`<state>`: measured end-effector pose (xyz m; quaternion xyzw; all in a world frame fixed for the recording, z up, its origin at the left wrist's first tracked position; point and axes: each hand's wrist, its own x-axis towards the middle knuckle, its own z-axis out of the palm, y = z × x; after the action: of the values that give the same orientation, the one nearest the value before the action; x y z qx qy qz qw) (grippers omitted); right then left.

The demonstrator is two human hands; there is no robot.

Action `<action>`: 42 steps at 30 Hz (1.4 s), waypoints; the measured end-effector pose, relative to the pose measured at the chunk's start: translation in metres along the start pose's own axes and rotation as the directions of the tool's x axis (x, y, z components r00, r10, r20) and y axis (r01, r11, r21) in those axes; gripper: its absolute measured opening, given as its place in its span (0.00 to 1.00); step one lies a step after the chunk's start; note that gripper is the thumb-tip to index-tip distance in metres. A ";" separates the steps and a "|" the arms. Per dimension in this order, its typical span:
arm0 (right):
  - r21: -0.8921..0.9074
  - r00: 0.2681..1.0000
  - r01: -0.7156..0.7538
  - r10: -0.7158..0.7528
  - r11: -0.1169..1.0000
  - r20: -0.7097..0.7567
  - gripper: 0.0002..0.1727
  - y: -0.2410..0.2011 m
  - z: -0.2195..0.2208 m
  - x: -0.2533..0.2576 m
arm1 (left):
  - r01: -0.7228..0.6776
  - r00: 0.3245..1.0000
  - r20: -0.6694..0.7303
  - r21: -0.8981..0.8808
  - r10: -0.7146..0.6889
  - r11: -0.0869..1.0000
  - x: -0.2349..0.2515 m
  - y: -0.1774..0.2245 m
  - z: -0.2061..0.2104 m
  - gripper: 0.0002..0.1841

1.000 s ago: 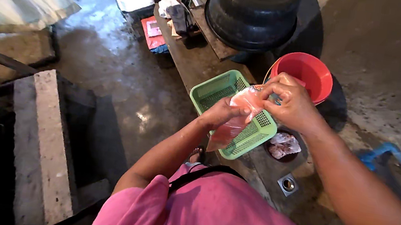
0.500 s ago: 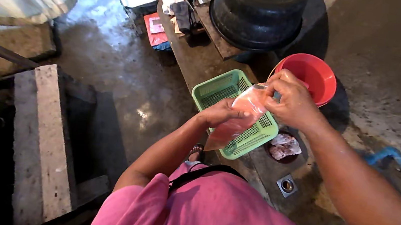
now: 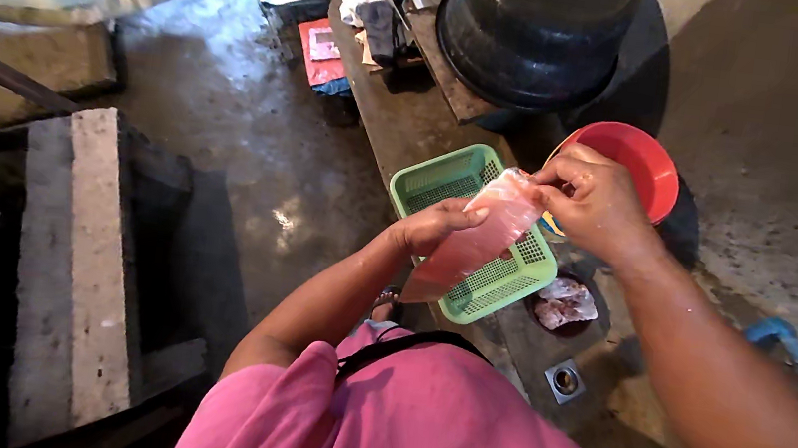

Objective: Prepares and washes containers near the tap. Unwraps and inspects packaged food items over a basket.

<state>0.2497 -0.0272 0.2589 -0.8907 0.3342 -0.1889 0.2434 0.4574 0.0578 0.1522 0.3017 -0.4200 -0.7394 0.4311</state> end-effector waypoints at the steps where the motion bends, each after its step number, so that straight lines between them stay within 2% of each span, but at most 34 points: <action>1: 0.001 1.000 0.017 -0.017 1.000 0.003 0.04 -0.001 0.000 0.001 | 0.001 1.000 0.004 -0.011 -0.001 1.000 -0.001 -0.001 -0.001 0.14; 3: 0.108 0.999 -0.010 0.006 0.994 0.034 0.05 -0.001 -0.001 0.003 | -0.026 1.000 0.012 -0.028 0.026 0.999 -0.002 -0.002 -0.005 0.13; 6: 0.338 0.986 -0.137 0.097 0.931 0.135 0.05 -0.001 -0.004 0.007 | -0.078 0.996 0.045 -0.027 0.079 0.997 -0.003 -0.001 -0.011 0.12; 8: 0.381 0.978 -0.168 0.105 0.909 0.180 0.06 -0.001 -0.005 0.009 | -0.095 0.994 0.053 -0.004 0.095 0.995 -0.003 -0.001 -0.012 0.12; 14: 0.306 0.977 -0.061 -0.006 0.950 0.215 0.04 -0.002 -0.009 0.009 | -0.156 0.986 0.071 0.036 0.153 0.987 -0.002 -0.006 -0.015 0.13; 19: 0.167 0.979 0.073 -0.103 0.983 0.178 0.04 -0.004 -0.005 0.005 | -0.155 0.987 0.036 0.034 0.154 0.987 -0.003 -0.009 -0.010 0.16; 24: 0.181 0.960 0.174 -0.207 0.968 0.187 0.04 0.001 -0.003 0.002 | -0.128 0.992 0.012 0.056 0.127 0.990 -0.003 -0.009 -0.008 0.20; 27: 0.136 0.957 0.200 -0.223 0.970 0.183 0.06 0.002 -0.003 0.001 | -0.108 0.993 -0.033 0.056 0.110 0.993 -0.007 -0.008 -0.003 0.17; 32: 0.040 0.959 0.222 -0.226 0.974 0.170 0.06 0.004 -0.002 0.001 | -0.097 0.993 -0.061 0.071 0.101 0.993 -0.009 -0.004 -0.002 0.19; 38: 0.070 0.966 0.173 -0.183 0.982 0.180 0.17 0.004 0.003 0.001 | -0.108 0.989 -0.095 0.052 0.112 0.993 -0.011 0.004 -0.003 0.15; 42: 0.032 0.985 0.110 -0.113 0.993 0.130 0.15 0.003 0.006 0.004 | -0.102 0.990 -0.091 0.091 0.110 0.991 -0.013 0.010 -0.002 0.16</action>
<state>0.2546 -0.0303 0.2527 -0.9154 0.2648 -0.1473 0.2651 0.4685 0.0658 0.1614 0.3322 -0.4457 -0.6814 0.4761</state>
